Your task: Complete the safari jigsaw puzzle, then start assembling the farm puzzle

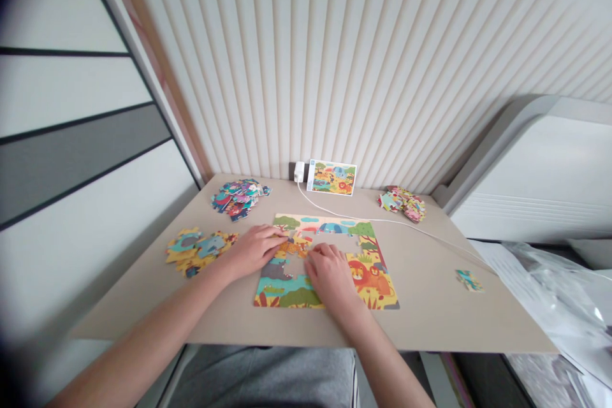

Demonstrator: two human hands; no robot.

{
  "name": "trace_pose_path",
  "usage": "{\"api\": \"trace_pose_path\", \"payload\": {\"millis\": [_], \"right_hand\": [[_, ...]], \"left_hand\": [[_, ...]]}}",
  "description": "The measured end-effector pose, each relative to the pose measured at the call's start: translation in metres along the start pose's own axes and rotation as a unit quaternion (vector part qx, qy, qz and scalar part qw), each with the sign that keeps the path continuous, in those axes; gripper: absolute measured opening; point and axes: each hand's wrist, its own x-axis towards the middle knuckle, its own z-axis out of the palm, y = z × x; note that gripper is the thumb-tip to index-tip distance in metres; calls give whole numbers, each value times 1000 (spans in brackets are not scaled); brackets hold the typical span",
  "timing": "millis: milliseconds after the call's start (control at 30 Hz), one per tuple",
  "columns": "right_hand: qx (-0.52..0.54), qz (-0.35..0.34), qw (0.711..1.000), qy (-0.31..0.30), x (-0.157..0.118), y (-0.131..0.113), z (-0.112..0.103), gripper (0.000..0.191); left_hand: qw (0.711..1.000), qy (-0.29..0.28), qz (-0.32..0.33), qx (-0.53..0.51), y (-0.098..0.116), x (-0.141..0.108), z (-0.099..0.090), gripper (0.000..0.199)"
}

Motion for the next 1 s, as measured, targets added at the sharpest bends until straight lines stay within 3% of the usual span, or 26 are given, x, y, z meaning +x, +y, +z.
{"api": "trace_pose_path", "payload": {"millis": [467, 800, 1000], "right_hand": [[5, 8, 999, 31, 15, 8, 16, 27], [85, 34, 995, 42, 19, 12, 19, 19], [78, 33, 995, 48, 24, 16, 23, 21]], "left_hand": [[1000, 8, 10, 7, 1, 0, 0, 25], [1000, 9, 13, 14, 2, -1, -2, 25], [1000, 13, 6, 19, 1, 1, 2, 25]]}}
